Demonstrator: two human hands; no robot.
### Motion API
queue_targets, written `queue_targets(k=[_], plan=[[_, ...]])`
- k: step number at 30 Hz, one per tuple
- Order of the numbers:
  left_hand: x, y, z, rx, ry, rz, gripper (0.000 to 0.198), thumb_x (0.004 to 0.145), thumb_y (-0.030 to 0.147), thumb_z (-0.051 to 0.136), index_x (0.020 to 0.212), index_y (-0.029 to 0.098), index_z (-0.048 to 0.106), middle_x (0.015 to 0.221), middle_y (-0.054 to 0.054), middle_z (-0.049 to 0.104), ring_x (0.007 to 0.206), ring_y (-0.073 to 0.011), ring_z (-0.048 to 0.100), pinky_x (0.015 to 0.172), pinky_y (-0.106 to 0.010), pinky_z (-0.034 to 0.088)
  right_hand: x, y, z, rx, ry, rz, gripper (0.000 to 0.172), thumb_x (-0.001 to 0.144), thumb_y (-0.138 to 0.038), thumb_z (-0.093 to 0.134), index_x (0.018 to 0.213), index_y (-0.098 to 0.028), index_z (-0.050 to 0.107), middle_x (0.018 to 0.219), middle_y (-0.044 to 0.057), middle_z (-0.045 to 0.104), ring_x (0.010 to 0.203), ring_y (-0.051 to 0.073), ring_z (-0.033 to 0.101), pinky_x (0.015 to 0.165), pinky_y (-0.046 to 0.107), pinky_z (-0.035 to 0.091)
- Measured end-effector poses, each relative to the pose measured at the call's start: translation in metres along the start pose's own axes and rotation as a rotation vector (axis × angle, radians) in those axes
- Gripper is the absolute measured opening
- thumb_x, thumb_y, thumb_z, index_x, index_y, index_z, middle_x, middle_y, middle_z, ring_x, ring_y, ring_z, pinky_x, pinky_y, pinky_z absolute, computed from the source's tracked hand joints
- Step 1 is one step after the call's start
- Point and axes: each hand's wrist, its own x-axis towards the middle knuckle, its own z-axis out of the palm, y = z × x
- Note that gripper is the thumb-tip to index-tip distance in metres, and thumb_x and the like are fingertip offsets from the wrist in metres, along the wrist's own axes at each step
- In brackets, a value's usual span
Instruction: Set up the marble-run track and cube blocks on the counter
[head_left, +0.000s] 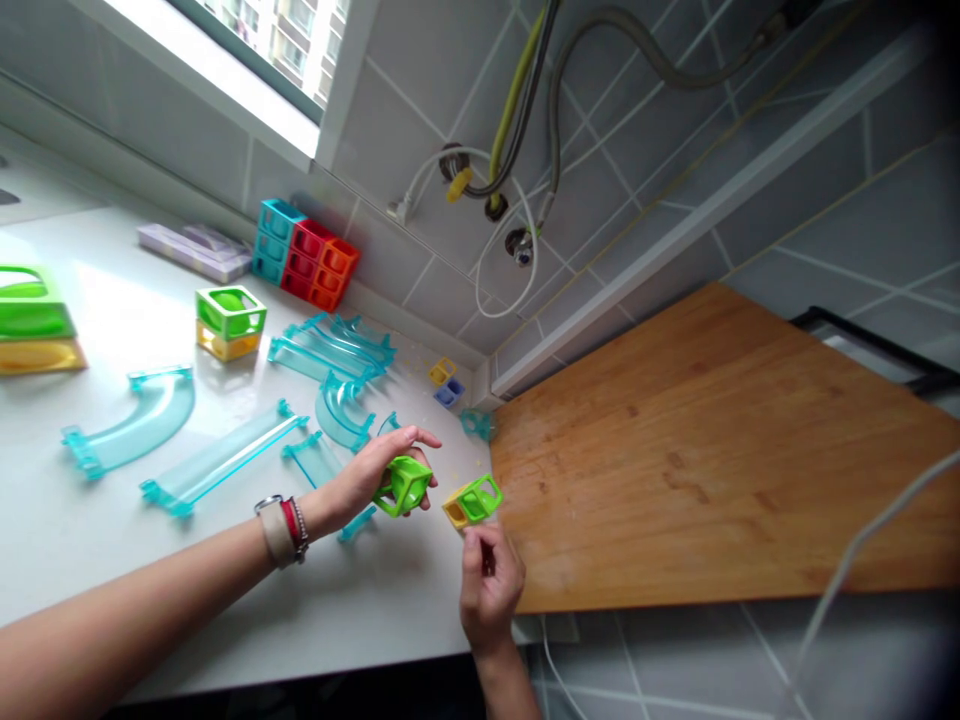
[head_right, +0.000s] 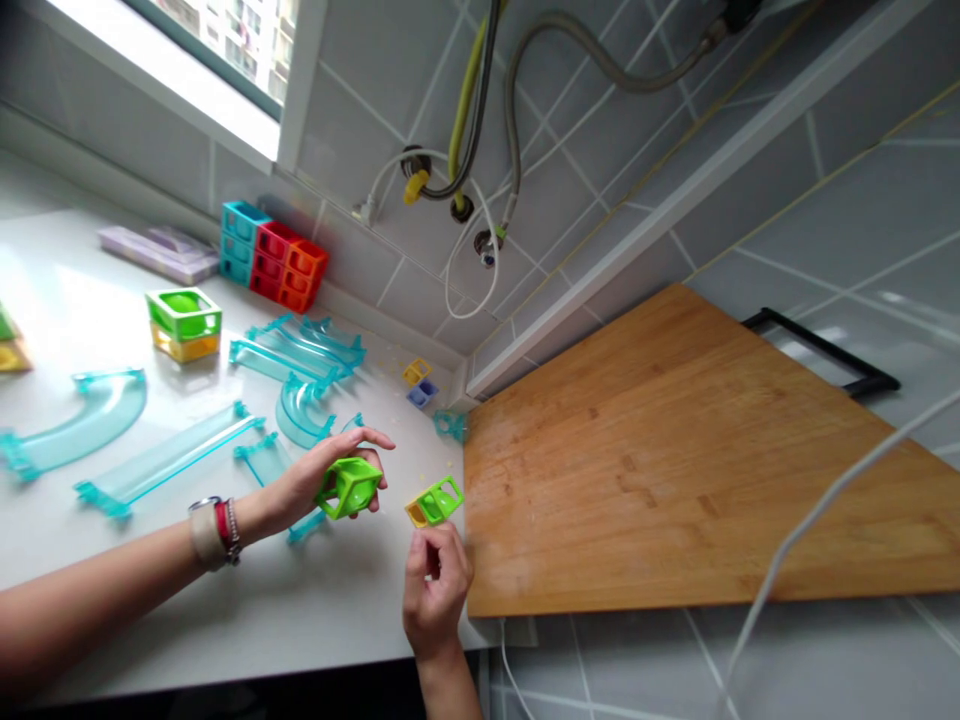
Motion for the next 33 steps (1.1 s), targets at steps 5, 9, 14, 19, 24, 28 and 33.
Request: queue_targets(k=[5,9,14,19,24,28,33], plan=[[-0.002,-0.001,0.000,-0.048,-0.004,-0.006,0.048,0.099,0.060,0.053,0.120,0.018,0.060,0.080,-0.009,0.073,0.063,-0.0285,0.077,0.047,-0.029,0.055,-0.015,-0.006,0.025,0.025,-0.203,-0.001,0.025,0.101,-0.028,0.052,0.081,-0.020,0.065,0.068,0.000,0.058,0.059,0.014,0.055,0.057,0.024,0.041],[-0.002,-0.002,0.000,-0.042,-0.016,-0.012,0.046,0.099,0.060,0.053,0.117,0.017,0.060,0.080,-0.009,0.073,0.062,-0.0276,0.077,0.045,-0.028,0.054,-0.020,-0.006,0.045,0.036,-0.330,0.030,0.030,0.100,-0.031,0.052,0.076,-0.020,0.065,0.061,-0.001,0.058,0.055,0.014,0.054,0.056,0.025,0.038],[-0.005,-0.008,0.003,0.074,-0.037,-0.050,0.044,0.096,0.059,0.060,0.112,0.018,0.058,0.081,-0.007,0.072,0.066,-0.0260,0.077,0.051,-0.028,0.056,-0.014,-0.002,0.051,0.090,-0.443,0.134,0.032,0.100,-0.036,0.055,0.074,-0.020,0.064,0.063,0.000,0.062,0.058,0.015,0.057,0.059,0.026,0.038],[-0.009,-0.006,0.012,0.178,-0.046,-0.057,0.045,0.089,0.056,0.071,0.108,0.017,0.060,0.079,-0.006,0.071,0.064,-0.0241,0.075,0.053,-0.029,0.055,-0.012,-0.003,0.049,0.165,-0.460,0.214,0.036,0.101,-0.039,0.053,0.073,-0.019,0.063,0.064,0.001,0.062,0.059,0.015,0.057,0.059,0.027,0.036],[-0.009,0.023,0.022,0.320,0.052,0.015,0.044,0.092,0.061,0.065,0.105,0.019,0.060,0.084,-0.006,0.072,0.070,-0.0248,0.076,0.056,-0.030,0.057,-0.012,-0.006,0.051,0.117,-0.502,0.190,0.031,0.100,-0.038,0.054,0.080,-0.020,0.069,0.068,0.001,0.067,0.064,0.017,0.061,0.064,0.028,0.038],[-0.010,0.067,0.023,0.520,0.159,0.094,0.045,0.095,0.062,0.063,0.100,0.017,0.066,0.085,-0.008,0.074,0.080,-0.0229,0.076,0.069,-0.029,0.058,-0.011,-0.009,0.052,-0.010,-0.525,0.127,0.027,0.102,-0.034,0.052,0.085,-0.022,0.070,0.074,0.001,0.070,0.069,0.018,0.065,0.068,0.029,0.038],[-0.021,0.136,0.006,0.816,0.313,0.155,0.055,0.088,0.068,0.067,0.091,0.014,0.073,0.084,-0.008,0.074,0.068,-0.0182,0.068,0.058,-0.025,0.051,-0.015,-0.012,0.050,-0.082,-0.539,0.000,0.023,0.103,-0.028,0.051,0.089,-0.024,0.068,0.082,0.002,0.072,0.076,0.019,0.068,0.071,0.029,0.038]])
